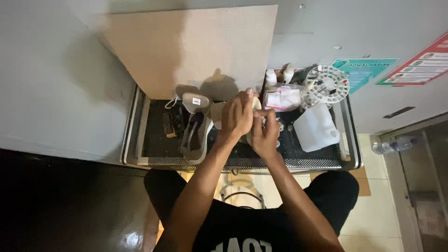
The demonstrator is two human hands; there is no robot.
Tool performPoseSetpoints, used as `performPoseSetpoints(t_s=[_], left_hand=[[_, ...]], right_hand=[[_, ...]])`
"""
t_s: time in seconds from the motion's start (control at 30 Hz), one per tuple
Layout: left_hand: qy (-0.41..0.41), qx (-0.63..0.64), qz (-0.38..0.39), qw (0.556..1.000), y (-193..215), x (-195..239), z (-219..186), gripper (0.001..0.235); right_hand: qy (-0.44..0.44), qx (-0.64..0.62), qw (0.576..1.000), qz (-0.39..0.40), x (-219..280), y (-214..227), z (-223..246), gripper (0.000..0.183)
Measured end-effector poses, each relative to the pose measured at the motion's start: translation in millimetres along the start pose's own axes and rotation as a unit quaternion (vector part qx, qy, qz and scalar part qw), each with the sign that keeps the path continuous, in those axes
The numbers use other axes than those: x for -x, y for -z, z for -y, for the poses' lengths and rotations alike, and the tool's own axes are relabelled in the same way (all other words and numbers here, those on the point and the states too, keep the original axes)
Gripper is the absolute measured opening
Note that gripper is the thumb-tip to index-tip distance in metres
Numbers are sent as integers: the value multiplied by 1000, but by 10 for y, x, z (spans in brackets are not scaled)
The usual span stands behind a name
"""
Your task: The person scrubs the sole of a white sneaker with a small brush, focusing on the textured bottom surface. They hold the shoe in their left hand and scrub with their right hand, occasionally rotating the shoe to reach different areas of the sole.
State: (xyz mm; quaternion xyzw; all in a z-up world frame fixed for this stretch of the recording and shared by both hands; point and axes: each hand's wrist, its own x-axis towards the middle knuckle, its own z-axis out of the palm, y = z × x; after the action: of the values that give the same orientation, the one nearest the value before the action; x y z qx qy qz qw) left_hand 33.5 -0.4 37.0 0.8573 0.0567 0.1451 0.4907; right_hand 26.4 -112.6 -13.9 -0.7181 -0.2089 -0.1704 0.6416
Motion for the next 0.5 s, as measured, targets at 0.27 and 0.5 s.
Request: performPoseSetpoints(t_s=[0.27, 0.5], left_hand=[[-1, 7, -9, 1000, 102, 79, 157, 62], [-84, 125, -60, 987, -36, 196, 336, 45]], right_hand=[[-38, 61, 997, 7, 871, 66, -924, 15], [36, 34, 999, -5, 194, -26, -285, 9]])
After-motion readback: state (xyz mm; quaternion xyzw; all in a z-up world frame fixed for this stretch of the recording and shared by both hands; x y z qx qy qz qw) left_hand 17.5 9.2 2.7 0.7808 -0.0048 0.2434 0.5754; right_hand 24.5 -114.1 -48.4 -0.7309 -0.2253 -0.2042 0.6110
